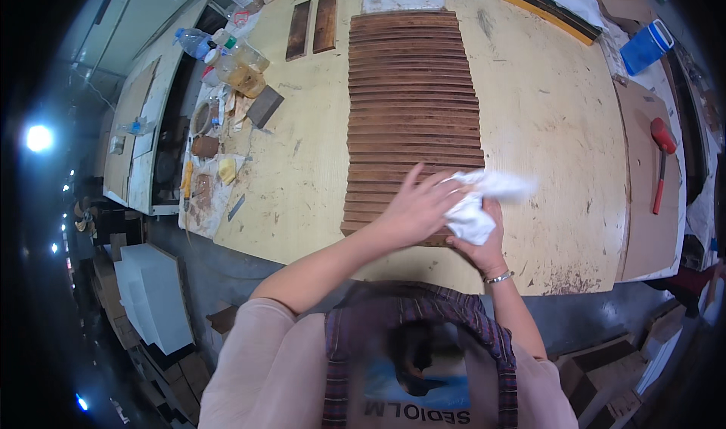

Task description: The person applies a liquid to dark wood slats using a sponge and then wipes them with a white cloth. They handle the slats individually and in groups to ensure coverage across the surfaces.

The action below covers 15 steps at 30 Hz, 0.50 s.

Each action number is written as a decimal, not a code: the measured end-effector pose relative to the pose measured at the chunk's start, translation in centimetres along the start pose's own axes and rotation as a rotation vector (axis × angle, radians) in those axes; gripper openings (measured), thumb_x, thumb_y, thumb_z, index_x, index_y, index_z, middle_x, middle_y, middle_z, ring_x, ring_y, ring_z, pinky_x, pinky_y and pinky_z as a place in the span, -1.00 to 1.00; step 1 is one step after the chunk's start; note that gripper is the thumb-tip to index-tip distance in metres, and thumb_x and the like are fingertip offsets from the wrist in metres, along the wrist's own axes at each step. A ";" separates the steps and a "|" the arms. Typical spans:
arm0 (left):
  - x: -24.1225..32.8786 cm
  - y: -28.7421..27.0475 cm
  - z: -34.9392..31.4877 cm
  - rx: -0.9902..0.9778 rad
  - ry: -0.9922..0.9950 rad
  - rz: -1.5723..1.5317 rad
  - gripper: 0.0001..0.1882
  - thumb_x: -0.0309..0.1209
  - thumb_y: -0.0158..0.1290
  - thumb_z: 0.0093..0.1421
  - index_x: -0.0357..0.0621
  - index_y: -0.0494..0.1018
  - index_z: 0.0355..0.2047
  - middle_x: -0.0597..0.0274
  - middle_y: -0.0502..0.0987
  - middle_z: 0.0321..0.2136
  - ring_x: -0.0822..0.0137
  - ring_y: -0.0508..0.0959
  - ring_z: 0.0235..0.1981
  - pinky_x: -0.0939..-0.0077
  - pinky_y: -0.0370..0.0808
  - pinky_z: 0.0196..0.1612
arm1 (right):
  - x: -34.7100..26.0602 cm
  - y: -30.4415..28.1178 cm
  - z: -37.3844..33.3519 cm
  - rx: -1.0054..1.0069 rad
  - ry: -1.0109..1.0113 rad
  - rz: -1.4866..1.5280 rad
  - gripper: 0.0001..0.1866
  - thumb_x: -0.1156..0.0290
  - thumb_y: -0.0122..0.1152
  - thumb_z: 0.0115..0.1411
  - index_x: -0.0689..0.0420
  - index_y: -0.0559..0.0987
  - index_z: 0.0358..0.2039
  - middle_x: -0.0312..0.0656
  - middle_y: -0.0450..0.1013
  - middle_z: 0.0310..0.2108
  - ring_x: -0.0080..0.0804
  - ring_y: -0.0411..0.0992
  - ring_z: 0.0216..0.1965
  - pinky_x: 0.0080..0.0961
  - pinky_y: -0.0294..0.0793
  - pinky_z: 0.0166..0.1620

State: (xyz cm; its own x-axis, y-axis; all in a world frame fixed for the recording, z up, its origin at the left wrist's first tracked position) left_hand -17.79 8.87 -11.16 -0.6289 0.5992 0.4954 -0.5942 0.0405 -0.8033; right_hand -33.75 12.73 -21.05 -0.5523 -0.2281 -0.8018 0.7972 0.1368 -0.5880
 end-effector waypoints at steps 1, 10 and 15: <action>0.3 -0.9 -1.8 -0.030 0.083 0.190 -0.54 -0.54 0.09 -0.05 -0.03 0.56 -0.06 0.17 0.58 -0.11 0.12 0.51 0.02 0.02 0.27 0.19 | -0.6 -0.5 0.3 0.060 -0.021 -0.032 0.31 -0.03 0.61 -0.35 0.23 0.16 0.39 0.08 0.28 0.27 0.07 0.27 0.21 -0.09 0.17 0.34; 3.9 0.5 -2.3 -0.080 0.030 0.057 -0.56 -0.57 0.10 0.00 0.05 0.59 -0.07 0.25 0.57 0.01 0.15 0.49 0.09 -0.06 0.29 0.21 | -1.8 -0.2 0.6 0.055 0.091 0.041 0.24 0.01 0.60 -0.26 0.21 0.17 0.39 0.04 0.36 0.19 0.00 0.34 0.17 -0.15 0.32 0.25; -5.4 -7.4 -12.6 0.025 -0.217 0.250 -0.62 -0.65 0.02 -0.04 -0.02 0.66 -0.24 0.23 0.67 -0.12 0.11 0.50 0.12 0.05 0.25 0.27 | -3.0 -1.6 0.8 0.109 0.017 0.027 0.30 0.17 0.59 -0.33 0.23 0.09 0.42 0.02 0.35 0.18 0.01 0.31 0.15 -0.15 0.29 0.27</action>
State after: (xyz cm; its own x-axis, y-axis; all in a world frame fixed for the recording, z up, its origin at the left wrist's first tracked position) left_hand -3.66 15.45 -12.05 -0.8470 0.4041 0.3453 -0.4186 -0.1070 -0.9018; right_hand -33.20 12.39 -17.59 -0.5335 -0.2092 -0.8195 0.8331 0.0372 -0.5518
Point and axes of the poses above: each hand's wrist, its own z-axis towards the middle knuckle, its own y-axis out of the palm, x = y × z, the point moved 8 cm from there along z, towards the middle knuckle
